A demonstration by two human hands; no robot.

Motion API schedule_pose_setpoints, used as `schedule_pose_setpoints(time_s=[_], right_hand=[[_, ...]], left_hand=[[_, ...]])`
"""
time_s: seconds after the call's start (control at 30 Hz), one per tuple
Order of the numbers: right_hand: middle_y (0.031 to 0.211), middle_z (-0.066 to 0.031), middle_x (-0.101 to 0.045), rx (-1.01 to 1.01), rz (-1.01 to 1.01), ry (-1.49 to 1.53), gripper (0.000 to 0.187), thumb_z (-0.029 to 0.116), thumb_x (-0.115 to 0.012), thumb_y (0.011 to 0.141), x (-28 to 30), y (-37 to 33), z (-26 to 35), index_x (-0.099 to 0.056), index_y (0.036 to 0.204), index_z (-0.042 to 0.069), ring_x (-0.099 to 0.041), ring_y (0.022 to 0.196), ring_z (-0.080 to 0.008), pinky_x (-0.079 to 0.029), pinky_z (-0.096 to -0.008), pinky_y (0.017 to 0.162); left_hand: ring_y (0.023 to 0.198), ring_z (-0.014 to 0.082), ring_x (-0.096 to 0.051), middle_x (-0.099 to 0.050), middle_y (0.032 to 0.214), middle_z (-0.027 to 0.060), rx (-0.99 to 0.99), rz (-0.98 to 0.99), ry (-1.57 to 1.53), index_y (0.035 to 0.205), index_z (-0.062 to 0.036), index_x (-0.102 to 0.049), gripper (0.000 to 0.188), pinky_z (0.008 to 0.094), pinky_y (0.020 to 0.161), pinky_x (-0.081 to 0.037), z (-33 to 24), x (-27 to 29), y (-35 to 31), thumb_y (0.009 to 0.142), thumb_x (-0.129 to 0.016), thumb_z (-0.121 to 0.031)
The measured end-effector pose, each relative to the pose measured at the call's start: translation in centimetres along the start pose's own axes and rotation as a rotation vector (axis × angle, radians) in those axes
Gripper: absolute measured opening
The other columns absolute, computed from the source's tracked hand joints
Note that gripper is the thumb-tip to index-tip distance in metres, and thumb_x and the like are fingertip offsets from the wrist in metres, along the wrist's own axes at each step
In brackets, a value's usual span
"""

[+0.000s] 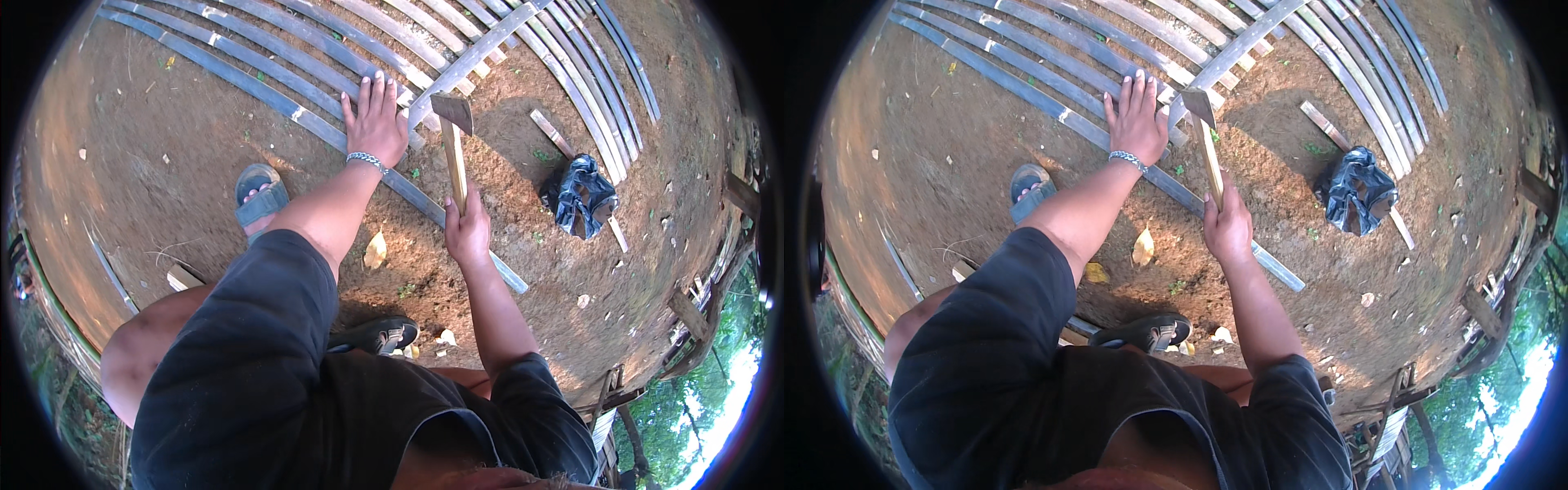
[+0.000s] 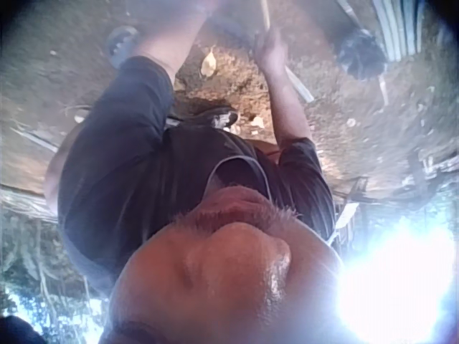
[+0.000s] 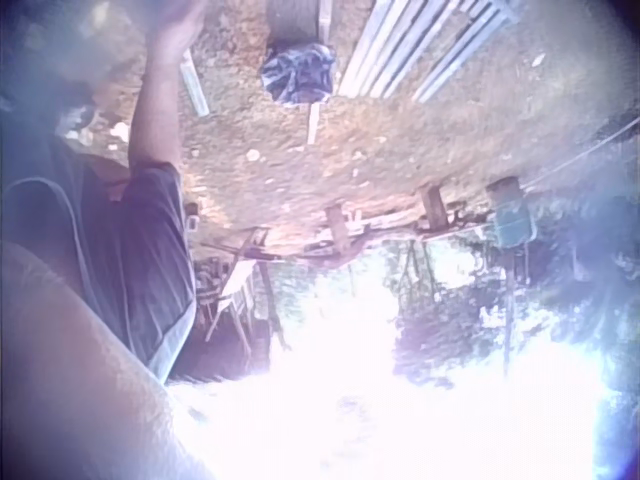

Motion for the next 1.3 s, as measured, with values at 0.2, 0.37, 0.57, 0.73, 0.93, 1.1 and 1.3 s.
schedule_pose_setpoints(time_s=[0.2, 0.37, 0.57, 0.73, 0.93, 1.1, 1.3], right_hand=[[0.097, -0.0288, -0.071, 0.031, 0.08, -0.114, 0.05, 0.012, -0.06, 0.102, -1.1, 1.6, -1.1, -0.044, 0.147, 0.0, -0.072, 0.089, -0.047, -0.058, -0.0501, 0.077], [0.109, -0.0273, -0.07, 0.153, -0.093, -0.045, 0.052, 0.009, -0.063, 0.098, -0.3, 1.1, -1.2, -0.043, 0.146, 0.001, -0.072, 0.093, -0.0451, -0.058, -0.0521, 0.081], [0.108, -0.0307, -0.069, 0.007, 0.116, -0.184, 0.052, 0.01, -0.061, 0.099, -2.0, 2.3, -2.1, -0.041, 0.147, 0.006, -0.073, 0.094, -0.0457, -0.059, -0.0532, 0.079], [0.112, -0.0285, -0.07, 0.187, -0.213, 0.027, 0.05, 0.01, -0.061, 0.099, -0.8, 0.3, -1.6, -0.045, 0.146, 0.004, -0.073, 0.096, -0.0445, -0.059, -0.0515, 0.081], [0.11, -0.0273, -0.071, -0.051, 0.11, -0.19, 0.052, 0.01, -0.062, 0.098, -3.1, 1.8, -2.7, -0.046, 0.147, 0.011, -0.073, 0.098, -0.0441, -0.059, -0.0531, 0.082], [0.084, -0.0161, -0.067, 0.236, -0.233, 0.012, 0.04, 0.006, -0.06, 0.101, -1.9, 0.6, -2.4, -0.047, 0.137, -0.006, -0.069, 0.073, -0.0235, -0.056, -0.0401, 0.067], [0.106, -0.0262, -0.07, -0.146, 0.183, -0.258, 0.036, 0.01, -0.063, 0.098, -2.9, 2.0, -2.2, -0.054, 0.131, -0.002, -0.071, 0.092, -0.0462, -0.058, -0.0522, 0.079]], left_hand=[[0.158, 0.0344, -0.017, -0.022, 0.171, 0.0151, -0.008, 0.029, 0.038, 0.16, -0.0071, -0.033, 0.064, 0.0666, 0.124, -0.006, -0.2, -0.3, 0.2, 0.103, -0.046, -0.032], [0.159, 0.034, -0.016, -0.021, 0.171, 0.0149, -0.005, 0.047, 0.072, 0.16, -0.0069, -0.033, 0.065, 0.0663, 0.124, -0.006, -0.3, -0.2, 0.2, 0.102, -0.046, -0.032], [0.158, 0.034, -0.017, -0.022, 0.171, 0.0148, -0.002, 0.052, 0.07, 0.16, -0.0069, -0.033, 0.065, 0.0656, 0.125, -0.006, -0.3, -0.3, 0.3, 0.102, -0.045, -0.033], [0.158, 0.0342, -0.019, -0.024, 0.17, 0.015, -0.008, 0.043, 0.098, 0.16, -0.0067, -0.033, 0.065, 0.0656, 0.125, -0.007, -0.4, 0.1, 0.2, 0.102, -0.045, -0.033], [0.158, 0.0338, -0.019, -0.024, 0.17, 0.0151, -0.016, 0.006, 0.085, 0.16, -0.0068, -0.034, 0.064, 0.0652, 0.125, -0.007, -0.4, -0.2, 0.3, 0.103, -0.045, -0.034], [0.158, 0.0339, -0.02, -0.023, 0.17, 0.015, -0.014, 0.016, 0.073, 0.159, -0.0066, -0.035, 0.065, 0.0651, 0.125, -0.007, -0.4, -0.2, 0.6, 0.102, -0.045, -0.035], [0.158, 0.0337, -0.019, -0.023, 0.17, 0.0145, -0.008, 0.011, 0.057, 0.159, -0.0074, -0.035, 0.064, 0.0648, 0.125, -0.007, -0.2, -0.3, 0.1, 0.103, -0.043, -0.035]])
Point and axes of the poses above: each hand's wrist, its own y-axis towards the middle knuckle, its own x-axis out of the back of the hand, z = x × y, the point moved 4 cm from there along y, towards the middle knuckle
